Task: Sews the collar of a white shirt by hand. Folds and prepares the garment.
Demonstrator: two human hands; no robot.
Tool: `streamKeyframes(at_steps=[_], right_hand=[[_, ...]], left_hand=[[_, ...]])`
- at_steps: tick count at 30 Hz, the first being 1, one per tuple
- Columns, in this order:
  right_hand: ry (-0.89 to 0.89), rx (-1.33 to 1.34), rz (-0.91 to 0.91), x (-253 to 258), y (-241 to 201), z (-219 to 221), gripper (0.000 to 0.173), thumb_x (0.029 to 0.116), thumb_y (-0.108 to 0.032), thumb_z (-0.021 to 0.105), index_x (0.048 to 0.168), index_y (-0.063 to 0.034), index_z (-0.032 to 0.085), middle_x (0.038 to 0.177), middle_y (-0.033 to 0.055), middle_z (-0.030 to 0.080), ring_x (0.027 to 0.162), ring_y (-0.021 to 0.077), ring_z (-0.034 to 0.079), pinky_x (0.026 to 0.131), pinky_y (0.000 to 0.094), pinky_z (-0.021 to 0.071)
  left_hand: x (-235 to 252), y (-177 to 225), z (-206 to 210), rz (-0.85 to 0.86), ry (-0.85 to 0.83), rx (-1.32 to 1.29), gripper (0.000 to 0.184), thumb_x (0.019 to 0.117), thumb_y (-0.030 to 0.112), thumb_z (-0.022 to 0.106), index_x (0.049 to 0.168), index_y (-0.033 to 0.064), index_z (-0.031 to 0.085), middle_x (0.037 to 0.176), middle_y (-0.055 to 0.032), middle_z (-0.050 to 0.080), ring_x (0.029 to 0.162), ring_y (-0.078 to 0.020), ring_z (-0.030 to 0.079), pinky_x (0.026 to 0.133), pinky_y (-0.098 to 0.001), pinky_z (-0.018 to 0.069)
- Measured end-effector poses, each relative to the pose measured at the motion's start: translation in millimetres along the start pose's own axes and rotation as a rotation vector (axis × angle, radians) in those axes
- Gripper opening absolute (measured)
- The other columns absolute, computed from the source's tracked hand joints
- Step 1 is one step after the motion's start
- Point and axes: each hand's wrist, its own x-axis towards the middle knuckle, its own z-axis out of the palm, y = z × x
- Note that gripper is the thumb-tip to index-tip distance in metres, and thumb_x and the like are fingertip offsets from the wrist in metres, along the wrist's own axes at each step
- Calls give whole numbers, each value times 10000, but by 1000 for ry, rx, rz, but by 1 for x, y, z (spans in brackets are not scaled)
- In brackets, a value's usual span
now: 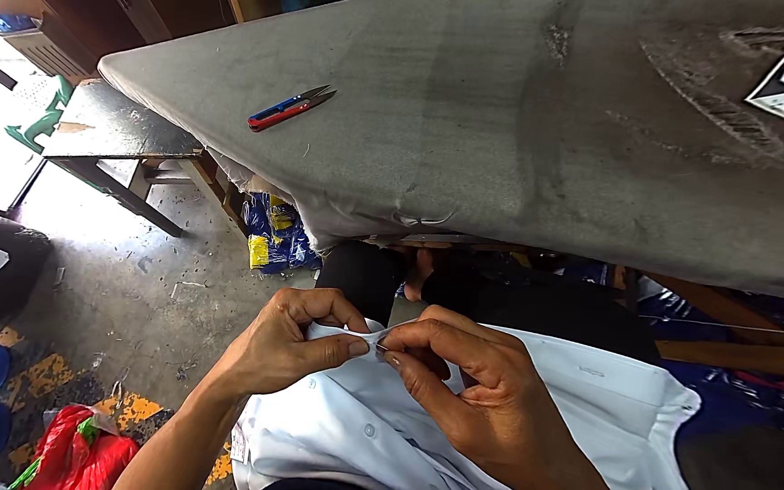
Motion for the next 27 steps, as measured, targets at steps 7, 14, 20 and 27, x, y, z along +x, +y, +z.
streamKeyframes(at_steps=[7,14,20,27], right_hand=[[7,32,14,1,1,3,144,991,-185,644,978,-82,743,845,-33,620,730,-21,568,612,113,472],[-3,60,20,4,0,3,143,991,-191,662,964,-75,742,845,-32,628,734,-22,575,615,110,476],[-30,119,-11,6,5,0,148,995,-189,668,965,-68,747,858,-23,632,765,-7,588,637,118,487],[-56,74,-39,6,4,-5,151,1005,-170,641,971,-77,755,866,-22,623,797,-4,582,658,117,474]], left_hand=[[0,0,0,-4,5,3,85,958,86,699,992,8,699,880,0,684,773,-21,627,688,-184,526],[-1,0,-1,9,6,-7,83,957,80,697,994,5,701,892,-1,690,798,-24,634,713,-193,532],[0,-2,0,5,-24,-49,98,974,90,675,1019,7,703,900,8,689,798,-13,628,712,-187,527],[1,-3,2,-1,-51,-85,83,975,74,670,1013,4,692,871,17,682,766,-3,616,683,-173,511]])
